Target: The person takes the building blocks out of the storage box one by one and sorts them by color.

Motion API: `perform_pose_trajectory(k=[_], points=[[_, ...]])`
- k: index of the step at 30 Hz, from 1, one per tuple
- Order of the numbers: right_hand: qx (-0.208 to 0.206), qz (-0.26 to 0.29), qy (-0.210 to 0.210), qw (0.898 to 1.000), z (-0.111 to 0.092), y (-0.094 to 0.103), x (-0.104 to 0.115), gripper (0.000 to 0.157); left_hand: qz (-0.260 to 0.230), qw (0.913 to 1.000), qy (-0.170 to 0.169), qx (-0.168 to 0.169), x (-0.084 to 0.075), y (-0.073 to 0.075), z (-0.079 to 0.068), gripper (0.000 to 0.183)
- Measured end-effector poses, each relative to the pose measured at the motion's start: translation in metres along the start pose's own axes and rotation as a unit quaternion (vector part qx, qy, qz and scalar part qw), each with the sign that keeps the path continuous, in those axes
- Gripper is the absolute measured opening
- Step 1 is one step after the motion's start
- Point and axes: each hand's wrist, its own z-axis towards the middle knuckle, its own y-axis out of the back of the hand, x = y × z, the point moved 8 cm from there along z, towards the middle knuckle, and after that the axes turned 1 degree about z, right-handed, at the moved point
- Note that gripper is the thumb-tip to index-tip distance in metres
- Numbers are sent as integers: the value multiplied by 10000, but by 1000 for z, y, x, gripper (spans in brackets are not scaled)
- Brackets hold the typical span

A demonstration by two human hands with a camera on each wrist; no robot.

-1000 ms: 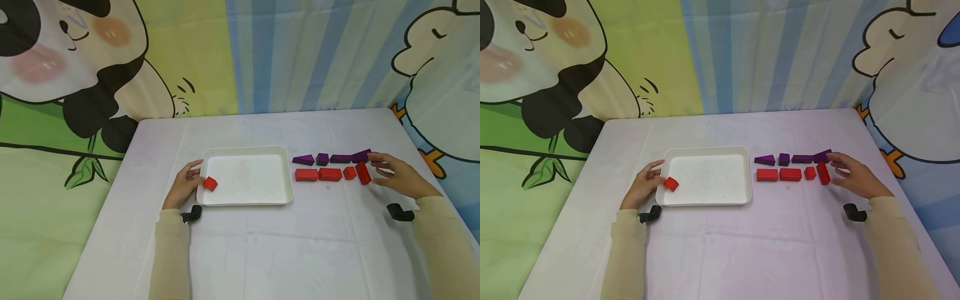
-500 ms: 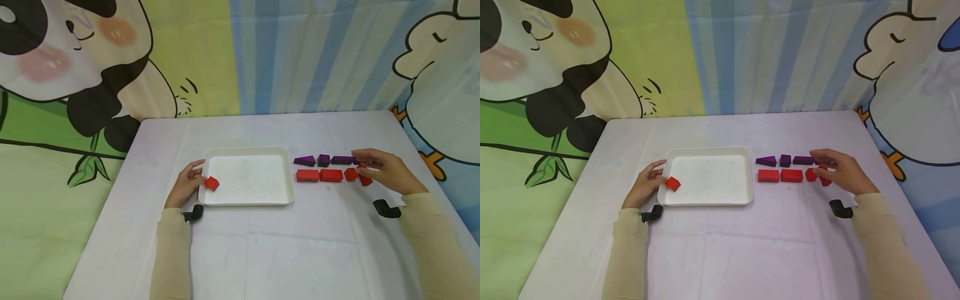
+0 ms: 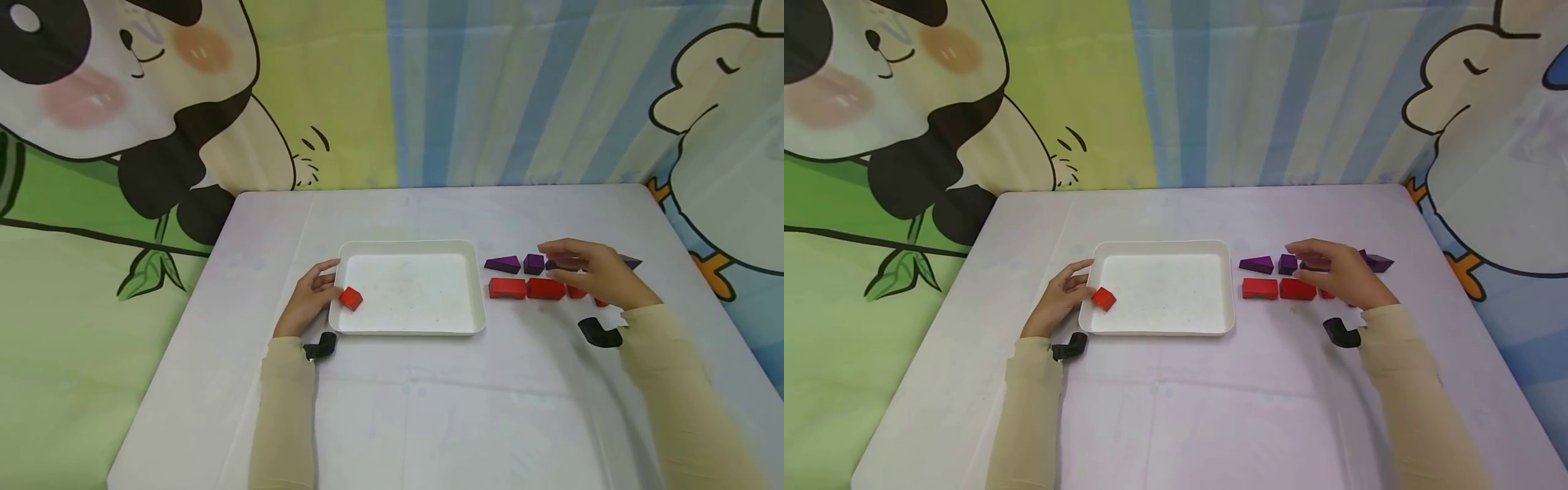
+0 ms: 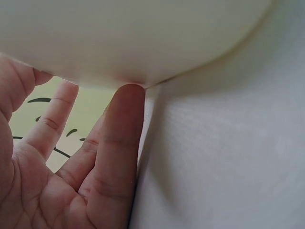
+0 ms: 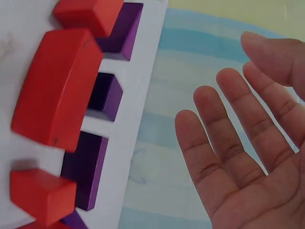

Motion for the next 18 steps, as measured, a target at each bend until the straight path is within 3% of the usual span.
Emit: perform_pose_trajectory(k=[7, 18], points=[[190, 103, -6, 9998, 15, -12, 18, 49, -37, 10000, -3, -12, -1, 1, -2, 69], [358, 198, 704, 9967, 38, -30, 56, 48, -52, 10000, -28, -15, 0, 1, -1, 67]])
